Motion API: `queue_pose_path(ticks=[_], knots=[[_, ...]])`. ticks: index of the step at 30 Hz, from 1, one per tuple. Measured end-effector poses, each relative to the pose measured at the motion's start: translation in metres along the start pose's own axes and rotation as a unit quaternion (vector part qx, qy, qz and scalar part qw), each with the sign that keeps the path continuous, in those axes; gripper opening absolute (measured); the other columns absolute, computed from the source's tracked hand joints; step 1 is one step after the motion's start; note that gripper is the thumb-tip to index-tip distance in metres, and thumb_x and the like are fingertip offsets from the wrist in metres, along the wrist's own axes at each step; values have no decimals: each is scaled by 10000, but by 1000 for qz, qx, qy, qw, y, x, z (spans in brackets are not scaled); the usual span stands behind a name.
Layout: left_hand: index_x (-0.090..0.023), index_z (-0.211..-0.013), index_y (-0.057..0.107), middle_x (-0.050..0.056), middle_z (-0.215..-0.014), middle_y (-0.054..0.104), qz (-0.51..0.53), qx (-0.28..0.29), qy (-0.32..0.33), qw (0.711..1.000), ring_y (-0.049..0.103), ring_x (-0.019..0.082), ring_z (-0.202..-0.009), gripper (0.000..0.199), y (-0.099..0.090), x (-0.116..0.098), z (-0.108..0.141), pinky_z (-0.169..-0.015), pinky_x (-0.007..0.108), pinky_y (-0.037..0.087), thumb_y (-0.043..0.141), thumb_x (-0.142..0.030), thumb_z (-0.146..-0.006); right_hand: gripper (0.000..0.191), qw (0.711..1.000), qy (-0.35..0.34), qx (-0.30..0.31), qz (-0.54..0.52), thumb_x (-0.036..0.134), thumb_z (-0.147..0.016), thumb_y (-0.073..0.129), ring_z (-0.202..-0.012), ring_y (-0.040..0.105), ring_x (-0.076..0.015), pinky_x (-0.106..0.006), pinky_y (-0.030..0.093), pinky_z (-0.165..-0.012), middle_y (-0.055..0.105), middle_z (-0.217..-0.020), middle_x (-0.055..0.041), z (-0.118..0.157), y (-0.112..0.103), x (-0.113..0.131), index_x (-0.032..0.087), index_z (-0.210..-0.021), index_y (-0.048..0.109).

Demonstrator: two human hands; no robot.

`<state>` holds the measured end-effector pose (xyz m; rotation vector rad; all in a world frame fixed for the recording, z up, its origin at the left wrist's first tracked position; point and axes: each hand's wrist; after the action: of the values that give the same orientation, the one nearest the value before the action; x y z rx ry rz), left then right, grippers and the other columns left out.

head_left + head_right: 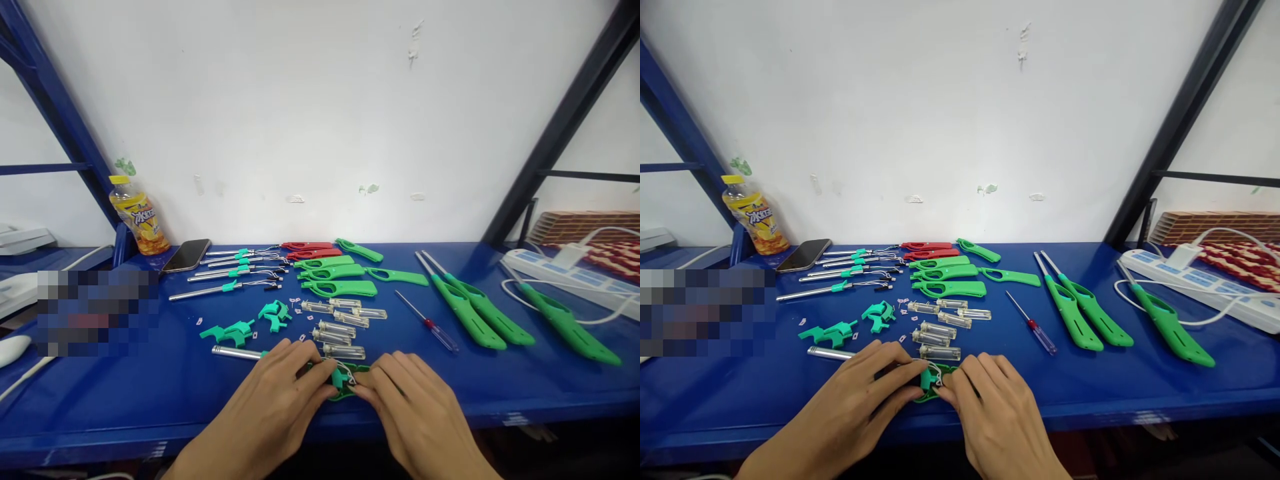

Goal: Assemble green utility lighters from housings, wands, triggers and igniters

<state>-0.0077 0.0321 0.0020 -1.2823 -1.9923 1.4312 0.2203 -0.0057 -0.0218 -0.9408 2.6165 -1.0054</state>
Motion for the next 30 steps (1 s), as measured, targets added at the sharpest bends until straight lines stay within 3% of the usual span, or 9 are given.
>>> queue_pose_path(ticks=[13, 20, 26, 30], knots=[[-200, -1175, 632, 55, -1040, 674, -11, -6, 16, 1000, 667, 236, -884, 155, -1, 2, -1, -855, 420, 564, 500, -158, -1106, 152, 998, -4, 47, -35, 150, -1074, 551, -724, 561, -195, -352, 412, -681, 670, -858, -41, 0, -10, -2, 192, -979, 663], [-222, -1208, 658, 42, -1070, 710, 9, -39, 31, 999, 676, 218, -918, 161, 1, 2, 3, -928, 420, 541, 541, -177, -1107, 128, 994, 54, 25, -91, 193, -1072, 581, -767, 641, -198, -358, 498, -765, 688, -866, -33, 4, -8, -9, 216, -985, 671], [-263, -1283, 679, 56, -1155, 696, 43, -89, -5, 995, 670, 211, -1016, 249, -14, 8, 7, -922, 362, 563, 517, -177, -1114, 101, 991, 85, -5, -105, 215, -1061, 596, -881, 679, -222, -377, 539, -807, 697, -1001, -58, 1, -11, -11, 237, -1141, 654], [-290, -1242, 727, 26, -1119, 716, 20, -74, -42, 996, 687, 205, -998, 251, -28, 19, 13, -941, 363, 569, 548, -186, -1101, 118, 993, 79, 16, -89, 250, -1056, 614, -924, 681, -250, -426, 548, -851, 700, -1054, -76, 1, -11, -10, 241, -1160, 668]])
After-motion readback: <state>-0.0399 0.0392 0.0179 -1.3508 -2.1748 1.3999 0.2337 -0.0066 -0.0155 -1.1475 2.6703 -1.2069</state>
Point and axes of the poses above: each hand's wrist, its own z-axis away from the middle knuckle, its own y-axis out of the palm, x = y × z
